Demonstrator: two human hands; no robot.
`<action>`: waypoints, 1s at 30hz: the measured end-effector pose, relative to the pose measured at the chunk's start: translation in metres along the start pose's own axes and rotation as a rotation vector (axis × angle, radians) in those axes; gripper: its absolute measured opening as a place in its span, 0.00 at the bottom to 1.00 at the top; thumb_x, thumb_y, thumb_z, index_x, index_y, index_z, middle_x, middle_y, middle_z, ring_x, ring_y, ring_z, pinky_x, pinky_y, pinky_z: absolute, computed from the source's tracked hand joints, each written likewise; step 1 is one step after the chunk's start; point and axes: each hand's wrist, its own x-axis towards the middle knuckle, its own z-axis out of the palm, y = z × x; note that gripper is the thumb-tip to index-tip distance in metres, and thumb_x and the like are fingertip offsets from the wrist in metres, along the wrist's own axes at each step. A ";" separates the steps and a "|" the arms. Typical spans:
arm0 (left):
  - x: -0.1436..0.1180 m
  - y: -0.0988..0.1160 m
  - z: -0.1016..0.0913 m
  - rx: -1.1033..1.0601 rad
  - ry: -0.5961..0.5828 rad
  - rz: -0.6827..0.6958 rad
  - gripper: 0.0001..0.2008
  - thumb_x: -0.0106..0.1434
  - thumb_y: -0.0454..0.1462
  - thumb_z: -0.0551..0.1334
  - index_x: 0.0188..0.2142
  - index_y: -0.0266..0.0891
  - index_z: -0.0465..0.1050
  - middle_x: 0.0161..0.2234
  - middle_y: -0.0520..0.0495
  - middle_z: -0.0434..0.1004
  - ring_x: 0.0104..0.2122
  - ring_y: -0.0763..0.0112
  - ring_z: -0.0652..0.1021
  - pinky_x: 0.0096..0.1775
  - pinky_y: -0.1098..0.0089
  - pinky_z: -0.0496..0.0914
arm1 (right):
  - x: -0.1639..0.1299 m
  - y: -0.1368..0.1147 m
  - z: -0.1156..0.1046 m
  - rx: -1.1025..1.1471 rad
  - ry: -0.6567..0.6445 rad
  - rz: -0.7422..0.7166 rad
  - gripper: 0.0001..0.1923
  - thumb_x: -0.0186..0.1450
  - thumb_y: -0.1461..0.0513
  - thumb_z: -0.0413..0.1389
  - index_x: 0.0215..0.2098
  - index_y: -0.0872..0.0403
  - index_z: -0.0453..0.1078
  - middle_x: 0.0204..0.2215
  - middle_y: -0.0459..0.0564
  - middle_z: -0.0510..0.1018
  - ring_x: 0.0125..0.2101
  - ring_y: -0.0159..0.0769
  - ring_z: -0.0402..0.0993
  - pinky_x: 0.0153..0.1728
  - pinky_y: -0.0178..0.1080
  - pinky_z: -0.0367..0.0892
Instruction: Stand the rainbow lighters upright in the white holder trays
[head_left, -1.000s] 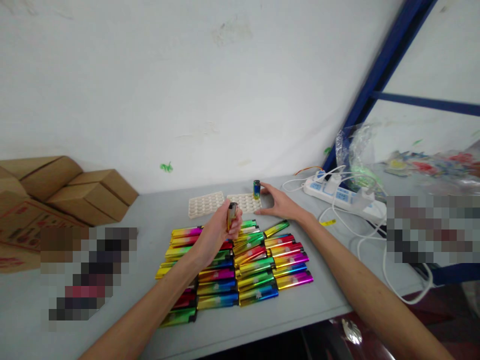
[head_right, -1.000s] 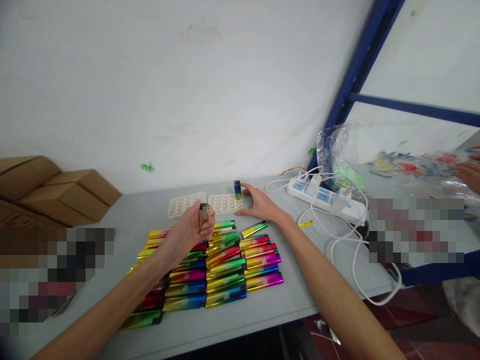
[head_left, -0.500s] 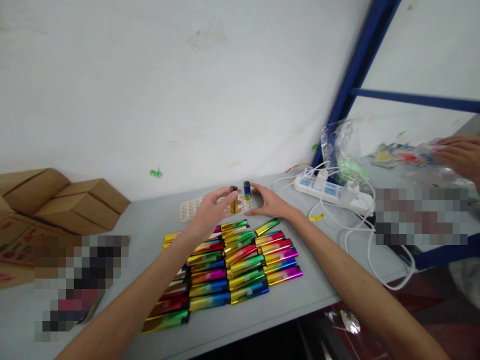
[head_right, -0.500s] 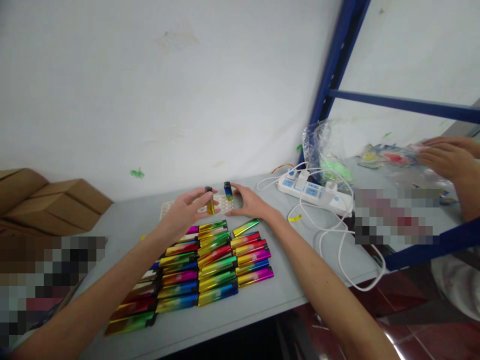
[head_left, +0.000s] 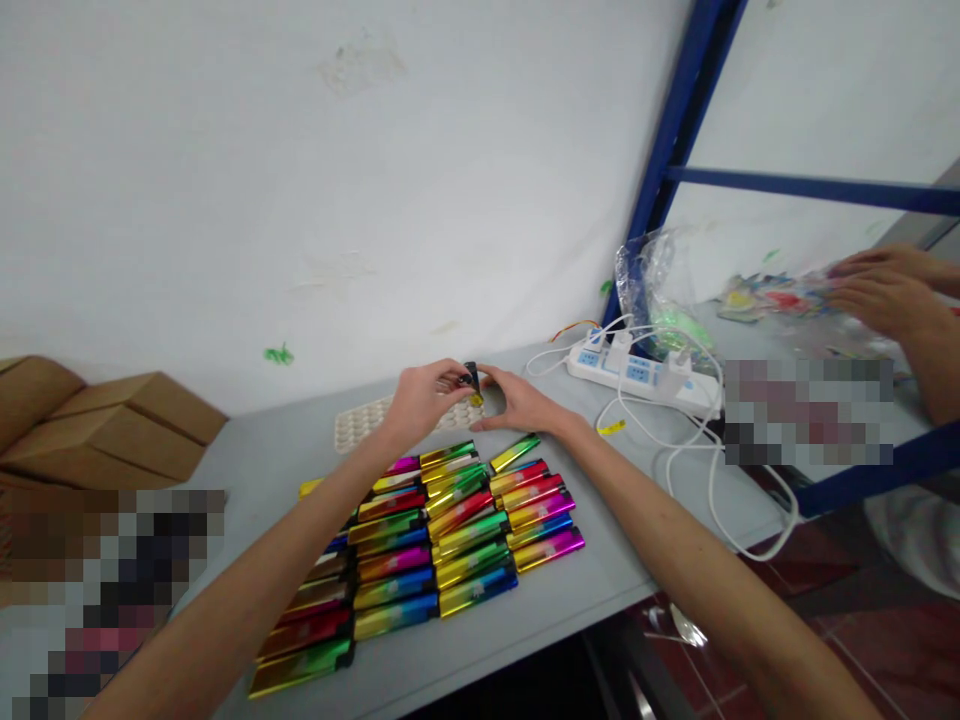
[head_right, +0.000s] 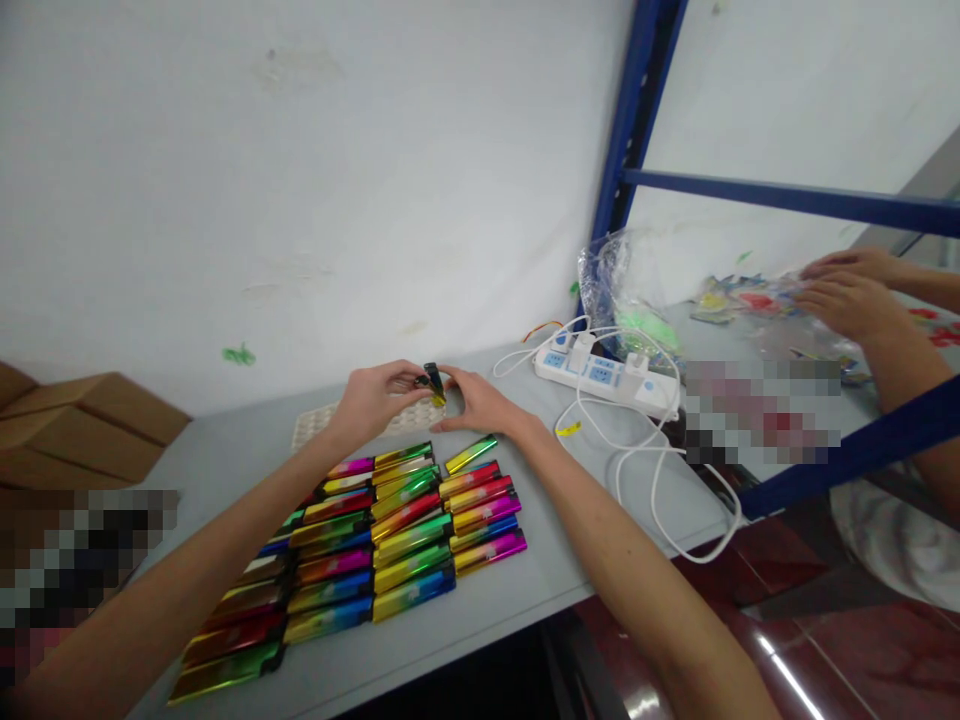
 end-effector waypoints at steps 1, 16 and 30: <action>0.001 0.001 -0.002 0.042 -0.034 0.021 0.11 0.59 0.40 0.68 0.40 0.38 0.78 0.35 0.45 0.85 0.35 0.62 0.83 0.44 0.62 0.77 | 0.000 -0.001 0.000 0.000 0.001 0.002 0.50 0.53 0.53 0.72 0.67 0.56 0.57 0.55 0.62 0.75 0.52 0.51 0.74 0.55 0.53 0.68; 0.010 0.009 0.002 0.243 -0.173 0.096 0.20 0.64 0.36 0.62 0.55 0.44 0.72 0.35 0.47 0.82 0.36 0.60 0.81 0.41 0.66 0.71 | 0.000 -0.004 -0.003 0.047 -0.009 0.015 0.50 0.54 0.55 0.71 0.68 0.56 0.55 0.55 0.61 0.75 0.51 0.50 0.74 0.55 0.52 0.67; -0.051 0.062 0.044 0.497 -0.323 0.105 0.11 0.69 0.41 0.61 0.42 0.36 0.78 0.45 0.36 0.81 0.47 0.49 0.77 0.52 0.53 0.69 | -0.001 0.005 0.000 0.022 -0.013 0.005 0.46 0.55 0.61 0.68 0.68 0.61 0.55 0.54 0.63 0.75 0.52 0.49 0.73 0.57 0.50 0.66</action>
